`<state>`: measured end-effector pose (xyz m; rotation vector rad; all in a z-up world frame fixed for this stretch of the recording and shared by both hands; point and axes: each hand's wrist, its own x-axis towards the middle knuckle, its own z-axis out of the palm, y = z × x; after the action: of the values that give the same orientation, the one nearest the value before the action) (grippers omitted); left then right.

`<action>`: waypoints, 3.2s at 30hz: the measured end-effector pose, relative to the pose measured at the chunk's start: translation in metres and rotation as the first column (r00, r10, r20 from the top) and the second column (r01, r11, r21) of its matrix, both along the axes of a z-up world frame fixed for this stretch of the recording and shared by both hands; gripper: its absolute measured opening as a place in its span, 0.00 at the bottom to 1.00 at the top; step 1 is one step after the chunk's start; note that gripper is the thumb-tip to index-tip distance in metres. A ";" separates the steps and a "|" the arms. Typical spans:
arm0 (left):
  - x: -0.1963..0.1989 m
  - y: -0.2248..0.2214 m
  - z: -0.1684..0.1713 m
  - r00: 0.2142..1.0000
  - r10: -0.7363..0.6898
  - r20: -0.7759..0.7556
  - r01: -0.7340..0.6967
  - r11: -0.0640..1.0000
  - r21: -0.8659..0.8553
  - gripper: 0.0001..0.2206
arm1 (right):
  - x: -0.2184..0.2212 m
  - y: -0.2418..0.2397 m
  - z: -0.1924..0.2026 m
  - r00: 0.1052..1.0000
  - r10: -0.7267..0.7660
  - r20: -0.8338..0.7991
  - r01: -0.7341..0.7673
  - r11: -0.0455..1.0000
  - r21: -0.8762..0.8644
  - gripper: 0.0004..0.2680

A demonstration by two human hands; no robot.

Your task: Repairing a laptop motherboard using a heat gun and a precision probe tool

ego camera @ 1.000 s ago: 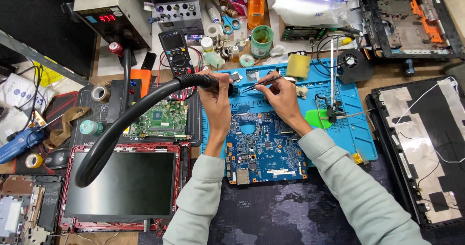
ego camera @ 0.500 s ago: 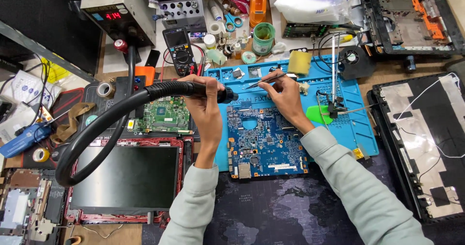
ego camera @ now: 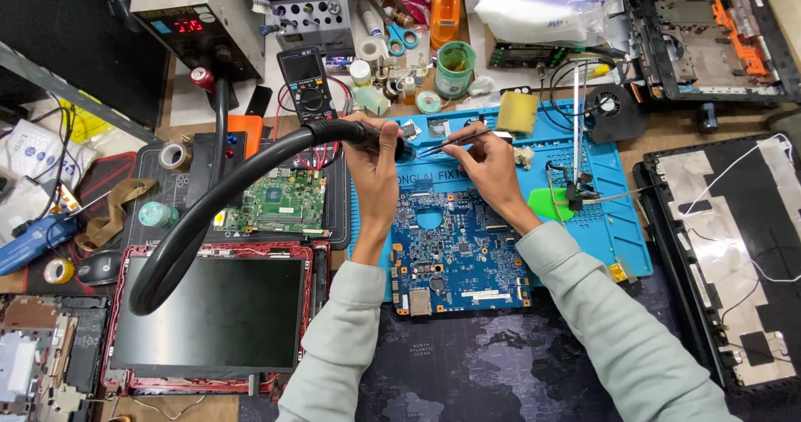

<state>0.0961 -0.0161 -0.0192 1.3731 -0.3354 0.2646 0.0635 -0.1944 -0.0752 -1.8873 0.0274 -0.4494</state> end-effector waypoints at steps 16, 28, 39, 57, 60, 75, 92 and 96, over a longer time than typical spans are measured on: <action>0.004 0.000 0.004 1.000 0.020 0.008 -0.020 0.999 0.025 0.08 | 0.003 -0.002 -0.001 0.999 0.029 0.025 -0.030 0.999 0.020 0.03; -0.004 0.003 0.017 0.999 0.029 0.020 -0.029 0.999 0.014 0.08 | 0.004 0.002 -0.005 0.999 -0.001 0.053 -0.001 0.999 0.038 0.03; 0.002 -0.008 0.003 1.000 0.004 -0.013 -0.003 0.998 0.056 0.08 | 0.002 0.001 0.002 0.999 0.035 0.042 -0.036 0.999 0.024 0.03; -0.063 0.038 0.049 0.996 -0.073 0.054 0.074 0.997 -0.014 0.08 | -0.111 0.016 0.040 0.993 -0.006 -0.120 0.027 0.985 0.171 0.05; -0.083 0.042 0.053 0.987 -0.157 0.028 0.156 0.987 0.021 0.07 | -0.137 0.020 0.029 0.994 0.017 -0.105 0.001 0.986 0.169 0.05; -0.100 0.021 0.016 0.917 -0.392 0.069 0.385 0.917 0.105 0.05 | -0.159 0.031 0.006 0.997 0.020 -0.076 -0.007 0.986 0.164 0.04; -0.100 0.024 0.016 0.916 -0.397 0.054 0.389 0.914 0.120 0.05 | -0.160 0.033 0.011 0.996 0.026 -0.083 -0.019 0.996 0.088 0.03; -0.100 0.024 0.016 0.911 -0.406 0.070 0.396 0.910 0.122 0.05 | -0.159 0.033 0.012 0.996 0.024 -0.080 -0.018 0.996 0.083 0.03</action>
<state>-0.0035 0.0081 -0.0027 1.3624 -0.7095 -0.0328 -0.0951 -0.1616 -0.0630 -1.8227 0.0789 -0.3517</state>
